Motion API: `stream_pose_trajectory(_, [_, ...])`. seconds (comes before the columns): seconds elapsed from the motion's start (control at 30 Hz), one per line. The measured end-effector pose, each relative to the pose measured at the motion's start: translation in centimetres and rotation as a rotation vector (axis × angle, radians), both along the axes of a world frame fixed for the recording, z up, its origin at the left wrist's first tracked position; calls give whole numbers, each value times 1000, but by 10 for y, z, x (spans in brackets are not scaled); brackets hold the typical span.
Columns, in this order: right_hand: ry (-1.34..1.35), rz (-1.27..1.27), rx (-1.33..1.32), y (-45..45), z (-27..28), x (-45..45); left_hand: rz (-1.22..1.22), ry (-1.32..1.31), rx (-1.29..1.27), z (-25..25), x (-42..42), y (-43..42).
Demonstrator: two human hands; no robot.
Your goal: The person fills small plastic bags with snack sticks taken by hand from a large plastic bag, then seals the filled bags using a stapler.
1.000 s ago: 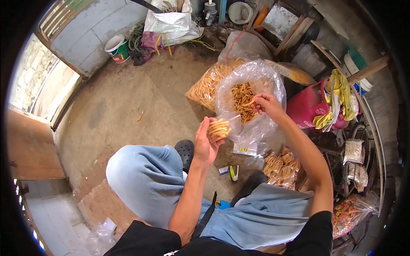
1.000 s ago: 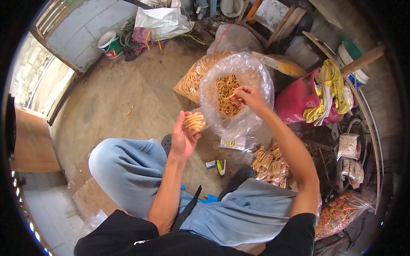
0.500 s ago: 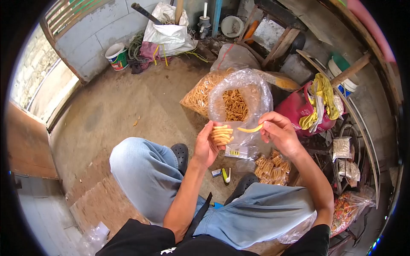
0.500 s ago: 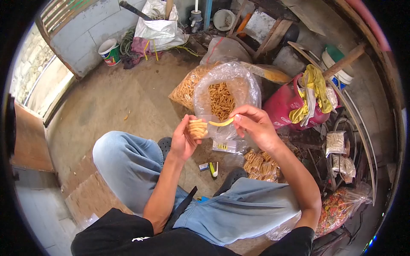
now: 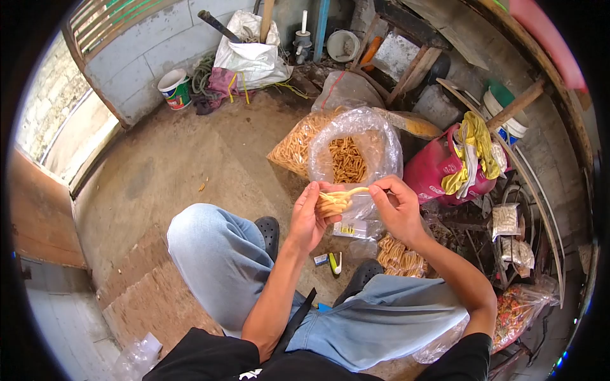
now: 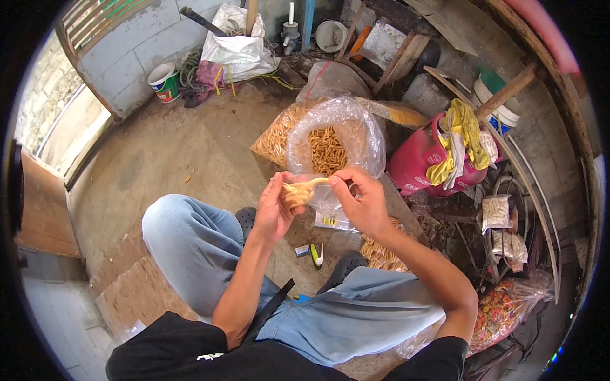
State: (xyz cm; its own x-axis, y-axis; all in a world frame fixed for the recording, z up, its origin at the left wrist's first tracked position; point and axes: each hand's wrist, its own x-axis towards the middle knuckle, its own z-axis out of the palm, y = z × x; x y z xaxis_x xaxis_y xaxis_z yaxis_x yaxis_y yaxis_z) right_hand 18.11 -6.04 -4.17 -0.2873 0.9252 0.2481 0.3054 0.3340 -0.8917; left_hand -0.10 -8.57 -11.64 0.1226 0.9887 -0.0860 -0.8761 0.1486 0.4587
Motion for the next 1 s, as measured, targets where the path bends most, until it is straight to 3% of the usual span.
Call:
stream_pose_trajectory(0.23, [109,-74,72,1,-6,-12,-2,25,11,0,-2,-1])
stream_pose_trajectory(0.5, [-158,-75,-26,5,-11,-13,-65,159,98,3,1,-5])
stream_pose_trajectory(0.83, [-194,26,-38,6,-6,-16,-52,188,78,-7,6,-2])
stream_pose_trajectory(1.0, [-268,268,317,17,-11,-10,-10,126,60,-10,3,4])
